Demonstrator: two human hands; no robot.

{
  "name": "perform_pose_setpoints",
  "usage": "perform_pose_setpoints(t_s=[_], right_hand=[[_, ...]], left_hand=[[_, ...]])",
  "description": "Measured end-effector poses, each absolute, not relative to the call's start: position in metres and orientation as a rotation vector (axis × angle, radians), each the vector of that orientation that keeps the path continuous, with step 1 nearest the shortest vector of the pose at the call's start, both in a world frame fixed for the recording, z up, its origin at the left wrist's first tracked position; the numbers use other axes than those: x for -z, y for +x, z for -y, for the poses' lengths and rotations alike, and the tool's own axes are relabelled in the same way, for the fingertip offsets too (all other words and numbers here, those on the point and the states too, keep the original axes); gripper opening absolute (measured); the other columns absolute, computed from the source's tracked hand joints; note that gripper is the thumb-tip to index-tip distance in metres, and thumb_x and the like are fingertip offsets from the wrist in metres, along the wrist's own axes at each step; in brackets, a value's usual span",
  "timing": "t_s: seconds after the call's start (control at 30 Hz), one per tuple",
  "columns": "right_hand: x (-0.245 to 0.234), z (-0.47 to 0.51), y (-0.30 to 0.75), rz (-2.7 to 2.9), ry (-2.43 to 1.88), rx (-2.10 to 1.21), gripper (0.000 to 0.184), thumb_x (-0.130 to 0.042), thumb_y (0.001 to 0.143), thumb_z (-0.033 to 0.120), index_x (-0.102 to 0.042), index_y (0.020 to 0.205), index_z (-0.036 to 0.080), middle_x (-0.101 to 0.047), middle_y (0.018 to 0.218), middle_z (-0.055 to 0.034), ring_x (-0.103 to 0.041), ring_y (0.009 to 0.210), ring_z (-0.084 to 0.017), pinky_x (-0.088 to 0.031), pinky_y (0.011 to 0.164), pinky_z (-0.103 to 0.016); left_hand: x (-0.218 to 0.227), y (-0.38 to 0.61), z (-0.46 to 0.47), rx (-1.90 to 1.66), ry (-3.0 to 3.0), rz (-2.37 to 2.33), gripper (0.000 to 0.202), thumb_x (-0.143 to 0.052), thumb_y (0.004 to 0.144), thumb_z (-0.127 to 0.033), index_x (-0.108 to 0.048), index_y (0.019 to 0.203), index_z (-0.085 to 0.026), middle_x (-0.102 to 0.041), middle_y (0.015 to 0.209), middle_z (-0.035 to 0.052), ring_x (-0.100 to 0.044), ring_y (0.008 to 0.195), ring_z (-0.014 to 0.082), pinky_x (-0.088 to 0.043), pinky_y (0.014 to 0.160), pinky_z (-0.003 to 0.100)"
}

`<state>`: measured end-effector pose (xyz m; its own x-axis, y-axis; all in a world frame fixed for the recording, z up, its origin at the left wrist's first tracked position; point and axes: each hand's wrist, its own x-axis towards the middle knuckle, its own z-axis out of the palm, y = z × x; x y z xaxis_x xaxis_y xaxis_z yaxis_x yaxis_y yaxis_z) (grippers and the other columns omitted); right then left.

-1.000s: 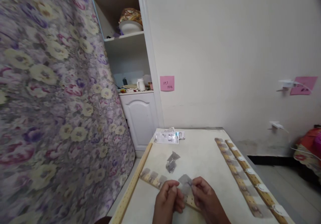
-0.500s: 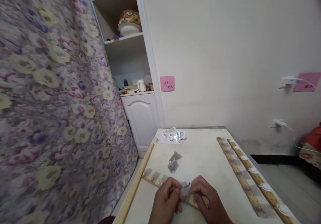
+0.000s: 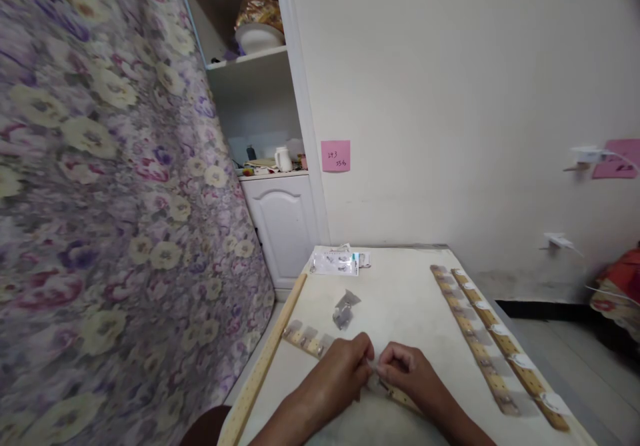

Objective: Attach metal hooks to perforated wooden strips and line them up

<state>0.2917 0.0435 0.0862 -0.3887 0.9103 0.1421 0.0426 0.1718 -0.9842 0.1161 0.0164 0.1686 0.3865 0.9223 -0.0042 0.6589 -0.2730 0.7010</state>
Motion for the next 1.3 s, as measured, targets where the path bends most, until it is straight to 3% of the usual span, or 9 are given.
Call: perform_pose_setpoints(t_s=[0.2, 0.4, 0.53, 0.67, 0.8, 0.97, 1.13, 1.3], right_hand=[[-0.079, -0.049, 0.294, 1.556, -0.832, -1.445, 0.028, -0.069, 0.069, 0.039, -0.052, 0.07, 0.017, -0.041, 0.057, 0.0072, -0.032, 0.054, -0.007, -0.022, 0.052, -0.023], [-0.09, -0.046, 0.293, 1.468, -0.828, -1.49, 0.029, -0.067, 0.069, 0.042, -0.051, 0.067, 0.017, -0.042, 0.056, 0.0068, -0.034, 0.053, -0.007, -0.024, 0.051, -0.022], [-0.078, -0.056, 0.301, 1.404, -0.964, -1.425, 0.023, -0.062, 0.072, 0.039, -0.051, 0.069, 0.019, -0.045, 0.054, 0.0072, -0.038, 0.049, -0.007, -0.027, 0.046, -0.02], [-0.051, -0.071, 0.309, 1.488, -1.057, -1.443, 0.023, -0.058, 0.071, 0.04, -0.049, 0.067, 0.02, -0.045, 0.046, 0.0088, -0.038, 0.037, -0.007, -0.027, 0.041, -0.021], [-0.033, -0.075, 0.308, 1.524, -1.097, -1.459, 0.021, -0.057, 0.069, 0.038, -0.049, 0.065, 0.019, -0.045, 0.047, 0.0087, -0.039, 0.037, -0.006, -0.027, 0.041, -0.02], [-0.024, -0.073, 0.304, 1.596, -1.112, -1.383, 0.011, -0.054, 0.068, 0.028, -0.049, 0.066, 0.019, -0.045, 0.05, 0.0087, -0.042, 0.042, -0.007, -0.031, 0.043, -0.021], [-0.026, -0.07, 0.307, 1.743, -1.272, -1.15, 0.005, -0.05, 0.07, 0.023, -0.052, 0.067, 0.019, -0.05, 0.055, 0.0057, -0.047, 0.051, -0.01, -0.034, 0.051, -0.023], [-0.025, -0.071, 0.31, 1.841, -1.411, -0.972, 0.008, -0.049, 0.07, 0.022, -0.054, 0.065, 0.02, -0.055, 0.06, 0.0025, -0.05, 0.061, -0.013, -0.035, 0.058, -0.024]], left_hand=[[-0.175, 0.127, -0.024, -0.601, 2.203, -1.291, 0.021, -0.046, 0.079, -0.016, -0.065, 0.086, -0.022, -0.067, 0.081, -0.0003, -0.06, 0.078, 0.0147, -0.039, 0.068, 0.022], [-0.162, 0.133, -0.028, -0.802, 1.962, -1.311, 0.019, -0.047, 0.081, -0.022, -0.06, 0.095, -0.022, -0.062, 0.071, -0.0036, -0.056, 0.066, 0.012, -0.039, 0.062, 0.022], [-0.115, 0.137, -0.019, -1.101, 1.507, -1.357, 0.021, -0.04, 0.084, -0.035, -0.054, 0.087, -0.019, -0.058, 0.065, -0.0043, -0.045, 0.044, 0.0077, -0.035, 0.046, 0.021], [-0.054, 0.151, -0.005, -0.946, 1.068, -1.286, 0.029, -0.049, 0.068, -0.047, -0.047, 0.077, -0.02, -0.056, 0.052, -0.0055, -0.037, 0.029, 0.0064, -0.018, 0.032, 0.021], [-0.021, 0.168, 0.0, -0.931, 0.843, -1.242, 0.042, -0.057, 0.054, -0.055, -0.048, 0.074, -0.019, -0.053, 0.043, -0.0054, -0.038, 0.028, 0.0064, -0.019, 0.033, 0.021], [-0.015, 0.177, -0.005, -0.985, 0.722, -1.225, 0.056, -0.061, 0.047, -0.068, -0.049, 0.072, -0.019, -0.055, 0.044, -0.0033, -0.037, 0.027, 0.0065, -0.017, 0.033, 0.022], [-0.012, 0.179, -0.007, -0.995, 0.669, -1.273, 0.048, -0.061, 0.049, -0.065, -0.043, 0.061, -0.022, -0.051, 0.042, -0.0056, -0.035, 0.026, 0.0048, -0.016, 0.031, 0.021], [-0.017, 0.182, -0.008, -0.998, 0.599, -1.322, 0.031, -0.059, 0.057, -0.048, -0.044, 0.059, -0.02, -0.053, 0.043, -0.0038, -0.037, 0.028, 0.0045, -0.013, 0.033, 0.019]])
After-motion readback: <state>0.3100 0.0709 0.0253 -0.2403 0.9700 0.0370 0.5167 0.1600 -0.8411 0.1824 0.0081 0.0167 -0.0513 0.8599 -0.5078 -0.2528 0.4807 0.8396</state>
